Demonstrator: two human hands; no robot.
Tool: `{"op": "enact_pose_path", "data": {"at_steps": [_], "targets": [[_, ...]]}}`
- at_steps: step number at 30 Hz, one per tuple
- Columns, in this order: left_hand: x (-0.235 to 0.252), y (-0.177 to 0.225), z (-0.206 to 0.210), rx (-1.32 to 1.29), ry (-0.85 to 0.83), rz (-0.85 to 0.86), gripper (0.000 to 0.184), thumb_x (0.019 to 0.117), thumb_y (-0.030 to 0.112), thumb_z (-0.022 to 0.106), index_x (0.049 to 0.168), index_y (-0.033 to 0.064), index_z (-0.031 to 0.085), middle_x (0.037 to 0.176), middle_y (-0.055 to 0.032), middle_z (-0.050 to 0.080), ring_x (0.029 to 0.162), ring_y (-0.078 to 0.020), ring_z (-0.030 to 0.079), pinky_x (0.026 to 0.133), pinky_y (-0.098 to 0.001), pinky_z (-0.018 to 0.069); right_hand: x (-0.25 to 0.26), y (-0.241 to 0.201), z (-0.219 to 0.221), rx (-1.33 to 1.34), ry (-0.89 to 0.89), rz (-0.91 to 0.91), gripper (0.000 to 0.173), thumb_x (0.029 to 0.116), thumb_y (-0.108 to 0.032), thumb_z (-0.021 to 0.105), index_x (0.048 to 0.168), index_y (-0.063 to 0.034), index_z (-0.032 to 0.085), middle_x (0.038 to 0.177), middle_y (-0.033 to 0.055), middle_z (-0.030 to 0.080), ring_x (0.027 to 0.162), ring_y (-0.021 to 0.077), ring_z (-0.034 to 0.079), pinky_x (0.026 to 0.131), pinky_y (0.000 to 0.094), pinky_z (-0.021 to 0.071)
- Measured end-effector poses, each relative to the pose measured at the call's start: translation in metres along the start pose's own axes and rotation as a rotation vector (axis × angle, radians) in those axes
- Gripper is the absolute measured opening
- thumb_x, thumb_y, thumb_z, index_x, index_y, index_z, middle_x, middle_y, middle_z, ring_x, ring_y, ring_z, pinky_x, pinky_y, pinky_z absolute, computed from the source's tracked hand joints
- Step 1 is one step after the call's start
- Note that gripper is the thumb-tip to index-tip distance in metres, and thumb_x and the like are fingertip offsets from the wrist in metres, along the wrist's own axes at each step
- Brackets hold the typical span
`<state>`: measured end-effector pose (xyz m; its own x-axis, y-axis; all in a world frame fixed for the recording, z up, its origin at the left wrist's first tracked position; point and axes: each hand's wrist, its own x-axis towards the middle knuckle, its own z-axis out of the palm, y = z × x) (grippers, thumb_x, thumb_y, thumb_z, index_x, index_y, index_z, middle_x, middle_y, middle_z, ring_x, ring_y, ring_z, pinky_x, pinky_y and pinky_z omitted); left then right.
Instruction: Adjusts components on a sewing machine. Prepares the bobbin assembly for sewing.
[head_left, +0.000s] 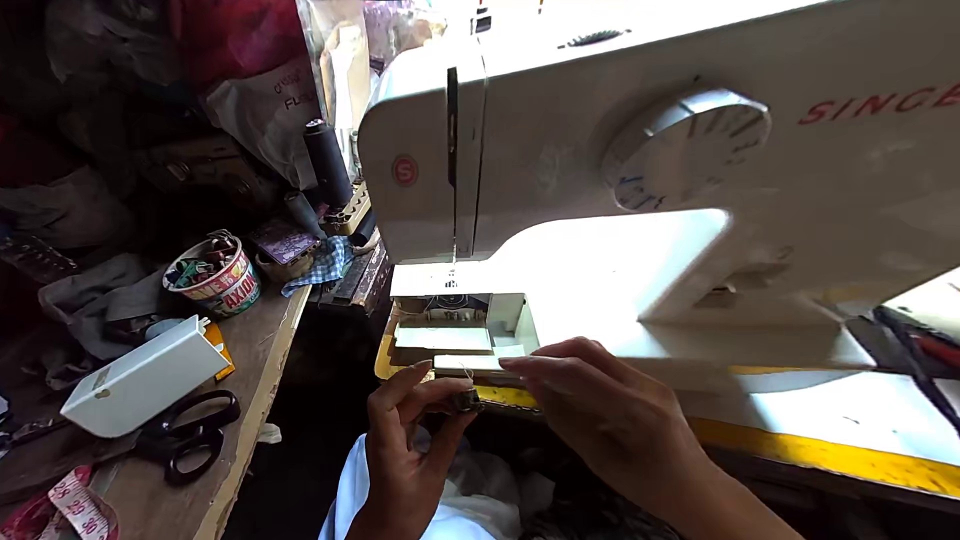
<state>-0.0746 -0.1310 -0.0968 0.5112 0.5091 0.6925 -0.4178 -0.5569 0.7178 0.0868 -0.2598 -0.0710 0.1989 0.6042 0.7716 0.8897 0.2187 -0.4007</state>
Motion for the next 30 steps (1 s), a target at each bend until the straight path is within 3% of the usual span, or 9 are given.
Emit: {"op": "enact_pose_path", "data": {"at_steps": [3, 5, 7, 11, 15, 19, 22, 27, 30], "targets": [[-0.001, -0.003, 0.0, 0.037, -0.062, 0.036, 0.058, 0.0954, 0.008, 0.07, 0.141, 0.0274, 0.041, 0.12, 0.0087, 0.073, 0.106, -0.0085, 0.071, 0.094, -0.0237, 0.0581, 0.001, -0.002, 0.001, -0.056, -0.038, -0.027, 0.03, 0.1033, -0.026, 0.054, 0.13, -0.0236, 0.068, 0.111, -0.0007, 0.062, 0.091, 0.0068, 0.058, 0.076, 0.0217, 0.0483], [-0.002, -0.004, 0.0, 0.06, -0.109, 0.055, 0.057, 0.0966, 0.01, 0.069, 0.143, 0.0266, 0.04, 0.12, 0.0078, 0.072, 0.107, -0.0083, 0.071, 0.095, -0.0232, 0.0574, 0.001, -0.001, 0.001, -0.083, -0.073, -0.045, 0.031, 0.1033, -0.027, 0.054, 0.131, -0.0274, 0.068, 0.113, 0.0004, 0.062, 0.09, 0.0073, 0.058, 0.075, 0.0226, 0.0481], [-0.003, -0.004, 0.0, 0.058, -0.148, 0.053, 0.056, 0.0974, 0.011, 0.068, 0.144, 0.0253, 0.04, 0.12, 0.0069, 0.072, 0.108, -0.0076, 0.07, 0.096, -0.0227, 0.0569, 0.0, 0.001, 0.001, -0.083, -0.1, -0.069, 0.027, 0.104, -0.028, 0.053, 0.124, -0.0279, 0.072, 0.113, 0.0018, 0.062, 0.092, 0.0087, 0.059, 0.077, 0.0251, 0.0475], [-0.005, -0.007, 0.002, 0.039, -0.174, 0.008, 0.054, 0.0974, 0.012, 0.068, 0.144, 0.0227, 0.042, 0.117, 0.0059, 0.073, 0.107, -0.0066, 0.071, 0.095, -0.0226, 0.0571, -0.004, 0.003, 0.005, -0.042, -0.089, -0.086, 0.018, 0.1021, -0.023, 0.056, 0.099, -0.0213, 0.074, 0.108, -0.0001, 0.064, 0.095, 0.0064, 0.059, 0.084, 0.0249, 0.0448], [-0.004, -0.01, -0.001, 0.064, -0.176, 0.004, 0.051, 0.0982, 0.013, 0.068, 0.142, 0.0226, 0.043, 0.117, 0.0059, 0.073, 0.106, -0.0078, 0.071, 0.095, -0.0233, 0.0573, -0.007, 0.003, 0.002, -0.008, -0.034, -0.046, 0.014, 0.1015, -0.02, 0.056, 0.098, -0.0158, 0.069, 0.105, -0.0017, 0.063, 0.09, 0.0029, 0.057, 0.076, 0.0159, 0.0463], [-0.004, -0.015, -0.004, 0.135, -0.147, 0.018, 0.042, 0.098, 0.013, 0.068, 0.136, 0.0192, 0.051, 0.118, 0.0051, 0.072, 0.106, -0.0065, 0.07, 0.095, -0.0234, 0.0574, -0.016, 0.003, -0.008, -0.013, -0.033, 0.002, 0.009, 0.0971, -0.018, 0.058, 0.095, -0.0162, 0.066, 0.102, -0.0039, 0.062, 0.094, -0.0005, 0.057, 0.079, 0.0116, 0.048], [-0.005, -0.02, -0.005, 0.204, -0.145, 0.053, 0.03, 0.099, 0.016, 0.067, 0.128, 0.0138, 0.06, 0.117, 0.0012, 0.072, 0.106, -0.007, 0.07, 0.094, -0.0243, 0.0581, -0.029, 0.002, -0.015, 0.081, -0.074, 0.034, 0.006, 0.0971, -0.018, 0.06, 0.098, -0.0167, 0.065, 0.102, -0.0042, 0.062, 0.095, -0.0027, 0.06, 0.081, 0.0097, 0.0511], [-0.007, -0.026, -0.007, 0.253, -0.145, 0.054, 0.038, 0.0993, 0.017, 0.067, 0.135, 0.0155, 0.052, 0.118, 0.0039, 0.072, 0.106, -0.005, 0.07, 0.094, -0.0221, 0.0573, -0.033, -0.009, -0.04, 0.387, -0.104, 0.17, 0.011, 0.1025, -0.024, 0.057, 0.105, -0.0189, 0.067, 0.11, -0.0058, 0.065, 0.099, 0.001, 0.065, 0.082, 0.0173, 0.0577], [-0.008, -0.029, -0.009, 0.255, -0.139, 0.059, 0.041, 0.0983, 0.014, 0.068, 0.136, 0.0152, 0.052, 0.119, 0.003, 0.072, 0.107, -0.0064, 0.07, 0.095, -0.0231, 0.0577, -0.029, -0.014, -0.054, 0.64, -0.043, 0.226, 0.021, 0.1061, -0.034, 0.053, 0.102, -0.0208, 0.068, 0.099, -0.0073, 0.068, 0.09, 0.0058, 0.068, 0.078, 0.0239, 0.0594]]}}
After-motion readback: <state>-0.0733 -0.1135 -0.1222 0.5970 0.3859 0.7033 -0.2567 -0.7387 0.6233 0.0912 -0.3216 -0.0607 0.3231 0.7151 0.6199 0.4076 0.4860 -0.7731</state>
